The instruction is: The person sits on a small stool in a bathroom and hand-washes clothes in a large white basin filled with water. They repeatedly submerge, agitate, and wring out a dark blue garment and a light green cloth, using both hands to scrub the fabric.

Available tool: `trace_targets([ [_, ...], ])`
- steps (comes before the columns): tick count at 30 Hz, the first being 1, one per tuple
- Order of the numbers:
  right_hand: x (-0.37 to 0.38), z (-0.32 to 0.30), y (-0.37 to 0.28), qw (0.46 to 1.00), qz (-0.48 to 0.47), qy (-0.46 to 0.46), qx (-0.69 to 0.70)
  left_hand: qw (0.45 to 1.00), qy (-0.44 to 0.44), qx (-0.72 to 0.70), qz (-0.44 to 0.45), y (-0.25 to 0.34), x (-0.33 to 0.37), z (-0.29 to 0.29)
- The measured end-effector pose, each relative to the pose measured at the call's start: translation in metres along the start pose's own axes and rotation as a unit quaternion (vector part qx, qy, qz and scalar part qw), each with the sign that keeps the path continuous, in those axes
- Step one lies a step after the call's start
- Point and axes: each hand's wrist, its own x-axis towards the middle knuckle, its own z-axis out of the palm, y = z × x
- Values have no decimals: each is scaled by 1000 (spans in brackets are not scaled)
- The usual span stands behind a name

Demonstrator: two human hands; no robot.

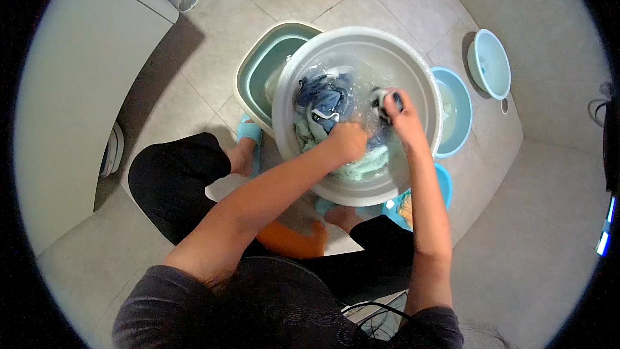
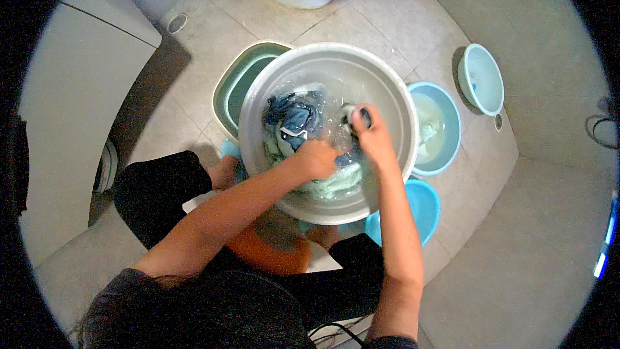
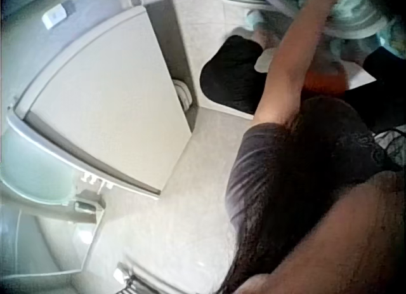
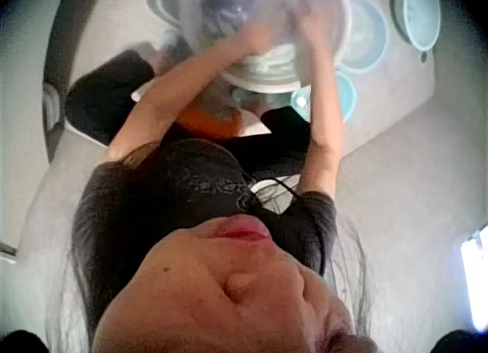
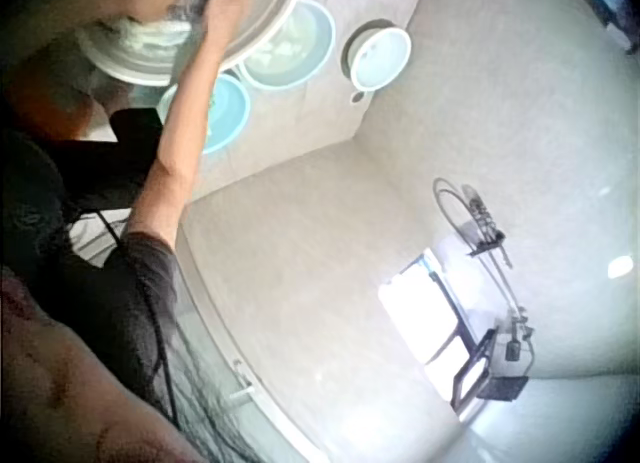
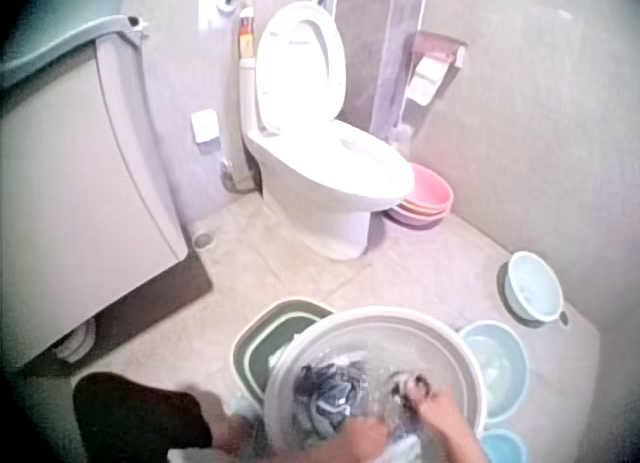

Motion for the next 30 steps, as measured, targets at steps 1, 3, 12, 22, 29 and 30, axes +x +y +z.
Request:
trace_targets([
  [1, -9, 5, 7, 1000, 2, -1, -2, 1000, 3, 23, 4, 0, 0, 1],
  [3, -21, 22, 20, 875, -216, 66, -429, 999, -10, -26, -15, 3, -1, 0],
  [12, 39, -4, -8, 917, -45, 183, -352, 960, -7, 250, 126, 6, -34, -83],
  [22, -7, -1, -36, 980, -121, 126, -96, 992, 67, 72, -74, -30, -5, -27],
  [29, 29, 44, 10, 867, -116, 149, -460, 962, 218, 162, 3, -13, -34, -11],
  [30, 39, 38, 10, 867, -115, 149, -461, 960, 219, 174, 34, -10, -38, -9],
])
